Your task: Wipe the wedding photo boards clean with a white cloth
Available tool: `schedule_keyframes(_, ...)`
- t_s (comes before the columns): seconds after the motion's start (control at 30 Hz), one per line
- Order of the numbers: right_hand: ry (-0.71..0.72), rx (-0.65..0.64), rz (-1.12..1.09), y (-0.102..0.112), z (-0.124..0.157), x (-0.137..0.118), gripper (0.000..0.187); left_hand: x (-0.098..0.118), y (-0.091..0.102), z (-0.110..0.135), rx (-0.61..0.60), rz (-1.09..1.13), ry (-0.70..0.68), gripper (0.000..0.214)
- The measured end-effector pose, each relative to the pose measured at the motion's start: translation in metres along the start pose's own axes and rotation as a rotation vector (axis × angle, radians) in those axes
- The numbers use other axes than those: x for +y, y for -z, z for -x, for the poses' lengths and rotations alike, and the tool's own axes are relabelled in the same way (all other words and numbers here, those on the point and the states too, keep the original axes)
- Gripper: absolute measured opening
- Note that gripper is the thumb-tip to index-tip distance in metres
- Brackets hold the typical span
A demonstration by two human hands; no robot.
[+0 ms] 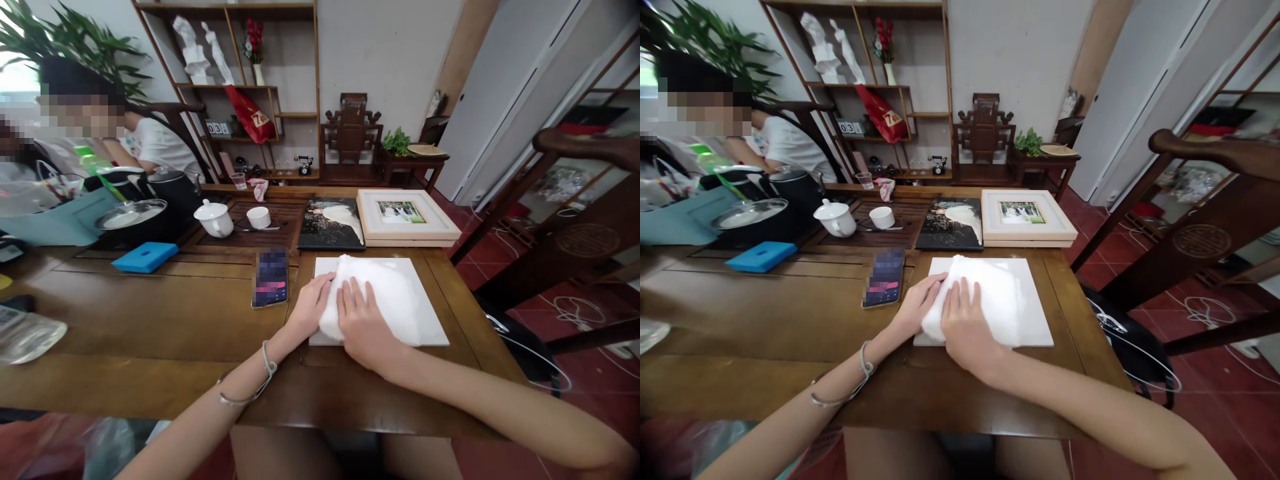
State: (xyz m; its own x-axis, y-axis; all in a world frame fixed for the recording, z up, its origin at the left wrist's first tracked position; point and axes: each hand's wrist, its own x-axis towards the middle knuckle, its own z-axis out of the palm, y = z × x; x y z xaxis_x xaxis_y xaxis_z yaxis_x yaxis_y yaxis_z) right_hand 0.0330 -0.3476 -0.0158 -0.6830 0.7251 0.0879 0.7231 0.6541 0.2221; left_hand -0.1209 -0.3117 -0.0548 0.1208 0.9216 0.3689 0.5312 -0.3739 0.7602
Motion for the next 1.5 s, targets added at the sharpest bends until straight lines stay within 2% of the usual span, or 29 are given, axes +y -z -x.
schedule_keyframes(0.1, 0.19, 0.05, -0.008, 0.003, 0.025, -0.02, 0.067, 0.005, 0.002, -0.001, 0.039, 0.044, 0.029, 0.034)
schedule_keyframes(0.17, 0.324, 0.021, -0.107, 0.014, 0.042, -0.02, 0.07, 0.008, 0.003, 0.0, 0.035, 0.034, 0.03, 0.035)
schedule_keyframes(0.27, 0.413, -0.095, -0.296, 0.031, 0.057, 0.0, 0.069, 0.01, 0.002, 0.001, 0.007, 0.004, 0.016, 0.038)
schedule_keyframes(0.33, 0.347, -0.176, -0.376, 0.037, 0.057, 0.022, 0.067, 0.01, 0.001, 0.001, -0.03, -0.015, 0.007, 0.039)
schedule_keyframes(0.43, 0.17, -0.182, -0.412, 0.034, 0.044, 0.058, 0.067, 0.007, -0.001, 0.002, -0.08, -0.064, -0.002, 0.038)
schedule_keyframes(0.53, 0.032, -0.086, -0.456, 0.022, 0.025, 0.087, 0.062, 0.002, -0.002, 0.002, -0.11, -0.116, -0.034, 0.034)
schedule_keyframes(0.67, -0.102, -0.024, -0.555, 0.009, -0.002, 0.107, 0.053, -0.003, -0.002, 0.002, -0.112, -0.128, -0.025, 0.038)
schedule_keyframes(0.77, -0.06, -0.02, -0.568, 0.006, -0.024, 0.105, 0.044, -0.003, -0.002, 0.002, -0.11, -0.123, -0.014, 0.036)
schedule_keyframes(0.97, 0.147, -0.061, -0.592, 0.009, -0.077, 0.086, 0.036, 0.0, -0.003, 0.001, -0.109, -0.189, -0.072, 0.033)
schedule_keyframes(1.07, 0.196, -0.068, -0.589, 0.008, -0.088, 0.084, 0.041, 0.001, -0.002, 0.002, -0.104, -0.199, -0.118, 0.033)
schedule_keyframes(1.2, 0.162, -0.052, -0.552, 0.003, -0.07, 0.098, 0.059, 0.0, -0.003, 0.003, -0.114, -0.185, -0.112, 0.034)
schedule_keyframes(1.33, 0.12, -0.036, -0.549, -0.006, -0.032, 0.134, 0.058, -0.005, -0.006, 0.004, -0.105, -0.167, -0.091, 0.034)
schedule_keyframes(1.43, 0.011, -0.004, -0.531, -0.017, -0.002, 0.158, 0.061, -0.007, -0.007, 0.005, -0.103, -0.162, -0.093, 0.034)
schedule_keyframes(1.5, -0.062, -0.011, -0.498, -0.022, 0.021, 0.162, 0.069, -0.007, -0.007, 0.005, -0.102, -0.165, -0.093, 0.034)
